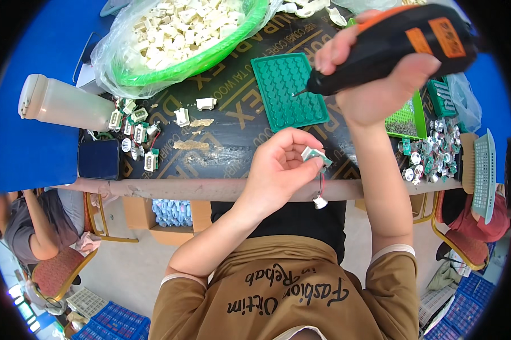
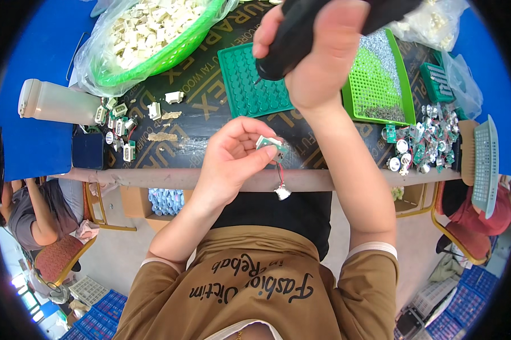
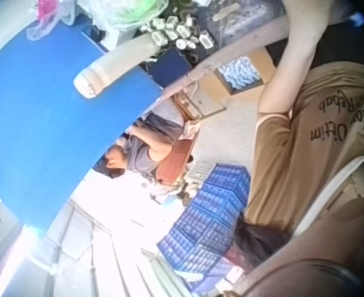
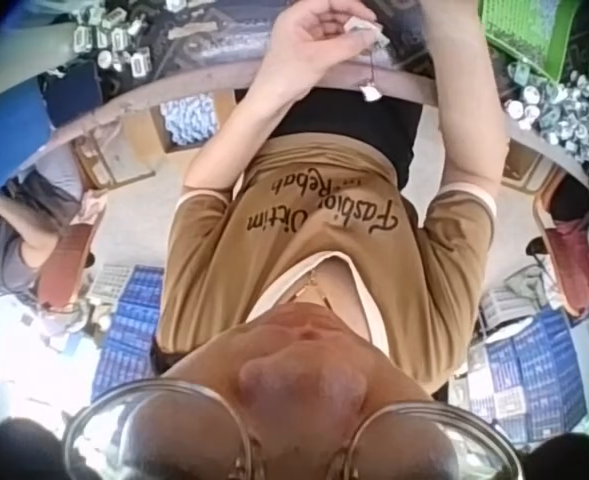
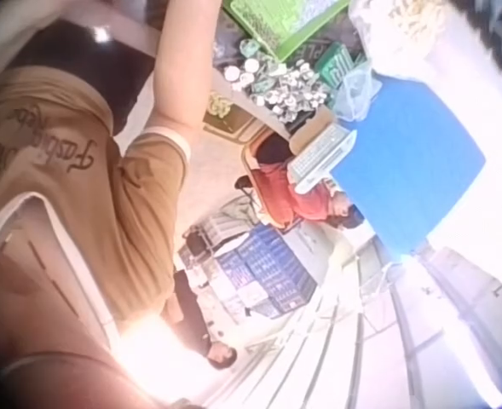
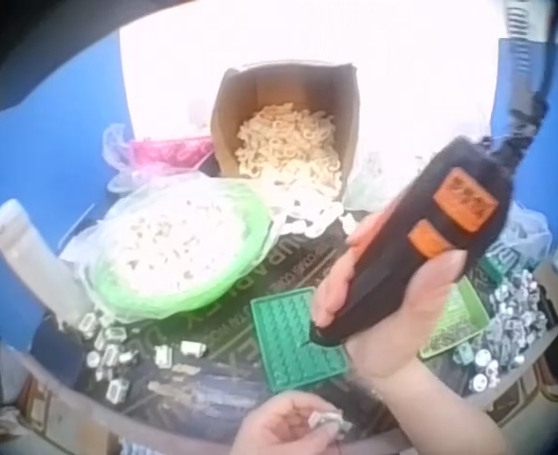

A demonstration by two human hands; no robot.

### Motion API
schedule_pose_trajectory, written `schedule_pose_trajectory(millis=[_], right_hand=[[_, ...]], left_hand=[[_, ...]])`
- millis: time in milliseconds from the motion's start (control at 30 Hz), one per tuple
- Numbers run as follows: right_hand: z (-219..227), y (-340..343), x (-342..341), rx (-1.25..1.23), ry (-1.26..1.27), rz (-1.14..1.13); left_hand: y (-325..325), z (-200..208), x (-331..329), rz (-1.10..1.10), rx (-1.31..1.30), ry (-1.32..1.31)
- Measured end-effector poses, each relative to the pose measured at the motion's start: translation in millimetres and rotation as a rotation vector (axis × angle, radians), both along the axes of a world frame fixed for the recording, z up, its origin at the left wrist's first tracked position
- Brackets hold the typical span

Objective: Assembling small electronic components using an electric screwdriver and precise hand manipulation.

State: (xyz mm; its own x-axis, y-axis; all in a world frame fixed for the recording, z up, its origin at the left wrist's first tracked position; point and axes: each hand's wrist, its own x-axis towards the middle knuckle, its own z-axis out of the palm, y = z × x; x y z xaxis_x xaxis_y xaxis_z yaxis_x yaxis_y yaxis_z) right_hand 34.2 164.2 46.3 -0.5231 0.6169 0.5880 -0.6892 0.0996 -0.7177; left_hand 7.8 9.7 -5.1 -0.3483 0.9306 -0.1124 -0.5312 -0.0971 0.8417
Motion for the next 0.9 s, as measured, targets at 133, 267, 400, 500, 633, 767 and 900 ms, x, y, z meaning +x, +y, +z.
schedule_pose_trajectory(millis=[133, 267, 400, 500, 633, 767, 900], right_hand=[[16, 6, 23, 0.042, 0.153, 0.16], [33, 5, 38, 0.041, 0.155, 0.175], [51, 8, 52, 0.155, 0.07, 0.202], [52, 9, 56, 0.206, 0.036, 0.218], [50, 11, 61, 0.173, 0.067, 0.237], [47, 12, 61, 0.14, 0.098, 0.269], [45, 12, 60, 0.111, 0.125, 0.297]], left_hand=[[-1, 0, -5, -0.01, 0.0, -0.032], [3, 9, -20, 0.104, 0.053, 0.2], [12, 20, -35, -0.07, 0.035, 0.196], [13, 27, -40, -0.193, 0.015, 0.11], [14, 27, -38, -0.248, 0.014, 0.013], [15, 22, -35, -0.226, -0.007, 0.007], [15, 22, -35, -0.192, -0.021, -0.025]])
